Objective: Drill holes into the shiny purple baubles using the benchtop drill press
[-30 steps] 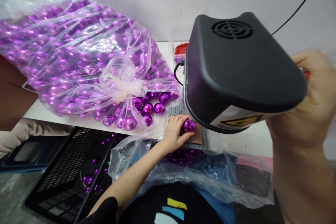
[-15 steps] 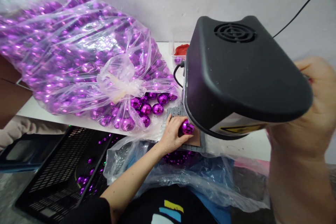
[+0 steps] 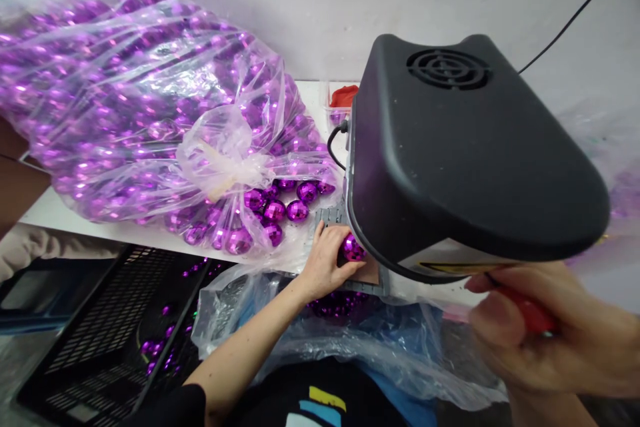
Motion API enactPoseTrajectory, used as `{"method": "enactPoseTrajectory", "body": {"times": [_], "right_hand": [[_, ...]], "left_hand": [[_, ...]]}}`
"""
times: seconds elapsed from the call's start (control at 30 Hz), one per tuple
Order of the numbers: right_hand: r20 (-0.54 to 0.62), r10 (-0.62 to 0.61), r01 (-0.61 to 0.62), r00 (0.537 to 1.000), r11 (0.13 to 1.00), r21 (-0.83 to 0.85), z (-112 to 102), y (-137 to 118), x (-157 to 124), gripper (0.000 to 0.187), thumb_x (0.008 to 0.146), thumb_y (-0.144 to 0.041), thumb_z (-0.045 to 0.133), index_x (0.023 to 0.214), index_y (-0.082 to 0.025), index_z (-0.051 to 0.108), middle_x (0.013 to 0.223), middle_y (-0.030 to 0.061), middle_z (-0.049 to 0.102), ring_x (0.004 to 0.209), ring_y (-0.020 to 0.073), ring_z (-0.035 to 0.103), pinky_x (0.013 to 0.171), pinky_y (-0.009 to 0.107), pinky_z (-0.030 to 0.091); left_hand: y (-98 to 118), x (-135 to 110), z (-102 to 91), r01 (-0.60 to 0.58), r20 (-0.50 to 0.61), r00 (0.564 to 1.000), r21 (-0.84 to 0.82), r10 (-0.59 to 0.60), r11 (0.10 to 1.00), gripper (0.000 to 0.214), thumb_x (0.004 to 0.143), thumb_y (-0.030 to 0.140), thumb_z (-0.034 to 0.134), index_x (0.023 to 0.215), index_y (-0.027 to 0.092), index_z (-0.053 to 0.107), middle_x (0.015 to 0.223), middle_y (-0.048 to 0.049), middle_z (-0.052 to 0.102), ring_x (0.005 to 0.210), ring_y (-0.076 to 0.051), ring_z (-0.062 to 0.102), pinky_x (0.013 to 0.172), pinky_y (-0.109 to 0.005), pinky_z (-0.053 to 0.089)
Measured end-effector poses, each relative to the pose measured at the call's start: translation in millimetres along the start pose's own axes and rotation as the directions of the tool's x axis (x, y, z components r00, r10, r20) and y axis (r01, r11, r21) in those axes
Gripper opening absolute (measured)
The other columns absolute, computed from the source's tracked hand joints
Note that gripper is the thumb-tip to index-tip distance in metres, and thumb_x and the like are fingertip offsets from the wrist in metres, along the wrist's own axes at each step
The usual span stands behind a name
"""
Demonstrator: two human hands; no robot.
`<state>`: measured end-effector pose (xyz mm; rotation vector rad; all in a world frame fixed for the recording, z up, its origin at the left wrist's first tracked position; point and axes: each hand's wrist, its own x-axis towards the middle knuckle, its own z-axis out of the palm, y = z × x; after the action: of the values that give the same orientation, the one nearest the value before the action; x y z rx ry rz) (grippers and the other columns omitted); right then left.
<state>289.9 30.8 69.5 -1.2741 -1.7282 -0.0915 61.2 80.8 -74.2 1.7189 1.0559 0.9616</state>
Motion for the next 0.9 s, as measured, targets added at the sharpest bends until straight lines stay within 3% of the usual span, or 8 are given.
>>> {"method": "enactPoseTrajectory", "body": {"times": [0.1,0.33,0.6,0.77,0.9], "right_hand": [[0.06,-0.126,0.127,0.99,0.992,-0.021,1,1,-6,0.006,0.079,-0.028,0.063,0.083,-0.025,0.059,0.068,0.0013,0.06,0.057,0.0167,0.058,0.044,0.031,0.045],[0.103,-0.154,0.159,0.983,0.986,-0.045,8,-6,-3,0.007,0.085,-0.026,0.054,0.079,-0.022,0.055,0.065,-0.0005,0.055,0.053,0.0101,0.051,0.044,0.025,0.039],[0.049,-0.076,0.08,0.996,0.995,-0.065,16,-3,-27,0.009,0.087,-0.025,0.053,0.082,-0.021,0.058,0.075,0.0019,0.057,0.067,0.0117,0.055,0.054,0.027,0.042],[0.013,-0.126,0.126,0.992,0.988,-0.093,22,1,-31,0.008,0.088,-0.025,0.056,0.083,-0.019,0.059,0.081,0.0028,0.058,0.075,0.0106,0.056,0.058,0.026,0.043],[-0.069,-0.199,0.192,0.978,0.976,-0.102,29,6,-35,0.013,0.09,-0.023,0.056,0.08,-0.016,0.06,0.081,0.003,0.059,0.081,0.01,0.06,0.066,0.024,0.046]], "left_hand": [[4,0,-1.1,0.049,0.023,0.999,-0.036,-0.048,0.998,0.046,0.083,0.045,0.075,0.123,0.025,0.067,0.127,-0.0125,0.068,0.13,-0.036,0.055,0.116,-0.058,0.037],[8,1,-1.2,0.066,0.002,0.998,-0.035,-0.066,0.997,0.039,0.083,0.049,0.073,0.113,0.025,0.072,0.122,-0.0122,0.069,0.127,-0.037,0.055,0.116,-0.06,0.036],[9,2,-2.0,0.041,0.001,0.999,0.016,-0.041,0.999,0.038,0.083,0.05,0.072,0.111,0.024,0.072,0.121,-0.0122,0.07,0.124,-0.036,0.057,0.119,-0.06,0.03],[13,2,-3.6,0.021,0.013,1.0,0.028,-0.021,0.999,0.04,0.085,0.049,0.07,0.114,0.023,0.071,0.122,-0.0132,0.07,0.126,-0.036,0.057,0.119,-0.06,0.032],[17,2,-6.3,0.002,0.034,0.999,0.133,-0.006,0.991,0.041,0.086,0.046,0.069,0.119,0.021,0.068,0.126,-0.0133,0.069,0.126,-0.034,0.058,0.122,-0.059,0.028]]}}
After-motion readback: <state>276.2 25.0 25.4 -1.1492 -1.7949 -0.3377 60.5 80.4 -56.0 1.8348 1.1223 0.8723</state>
